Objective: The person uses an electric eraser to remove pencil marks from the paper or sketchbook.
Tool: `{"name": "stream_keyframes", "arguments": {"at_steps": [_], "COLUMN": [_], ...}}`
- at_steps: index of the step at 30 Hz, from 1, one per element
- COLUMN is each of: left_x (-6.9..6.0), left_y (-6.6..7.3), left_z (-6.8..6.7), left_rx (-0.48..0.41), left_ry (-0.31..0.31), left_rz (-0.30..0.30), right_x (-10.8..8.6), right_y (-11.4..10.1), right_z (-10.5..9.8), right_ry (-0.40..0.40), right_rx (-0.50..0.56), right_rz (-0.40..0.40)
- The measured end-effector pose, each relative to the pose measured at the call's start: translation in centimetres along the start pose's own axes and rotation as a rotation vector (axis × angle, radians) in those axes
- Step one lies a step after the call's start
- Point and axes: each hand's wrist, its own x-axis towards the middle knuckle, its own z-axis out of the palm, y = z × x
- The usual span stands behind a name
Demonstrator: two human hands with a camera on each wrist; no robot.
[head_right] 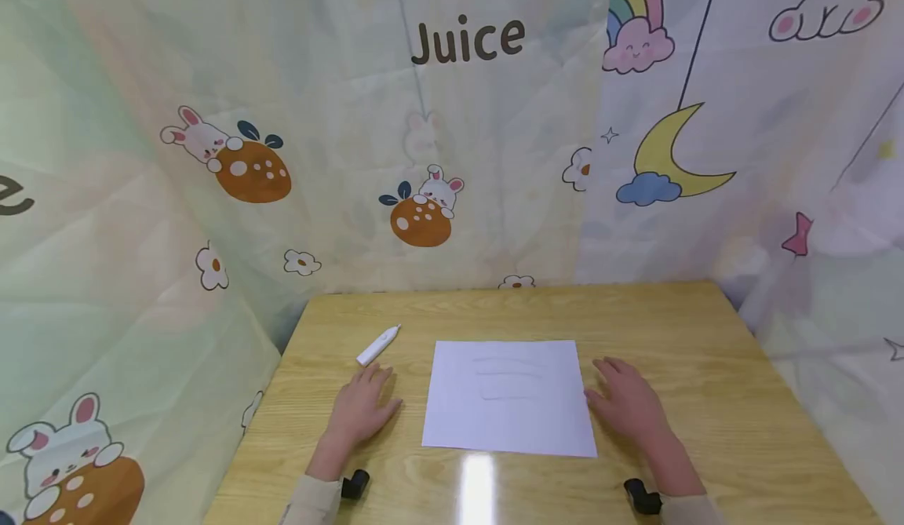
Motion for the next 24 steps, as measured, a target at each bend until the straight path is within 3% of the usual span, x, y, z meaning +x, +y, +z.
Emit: {"name": "stream_keyframes", "arguments": {"at_steps": [8,12,17,24], "left_x": [0.1,0.8,1.4,0.9], "left_y": [0.7,0.7,0.3,-1.0], "left_z": [-0.2,-0.1,0.2,0.1], "left_rx": [-0.13,-0.173,-0.238,-0.33], "left_ry": [-0.02,0.0,0.049,0.169], "left_rz": [0.014,0.015,-0.016,-0.08], "right_x": [1.6,2.6,3.1,2.1], "right_y": [-1.3,-1.9,-2.5,-3.2], "right_z": [1.6,2.1,2.3,3.8], "right_ry": [-0.072,-0.093,-0.156,-0.234], "right_rx": [0.032,0.039,0.04,0.044], "right_rz": [0.006,-0.003,0.026,0.054]}}
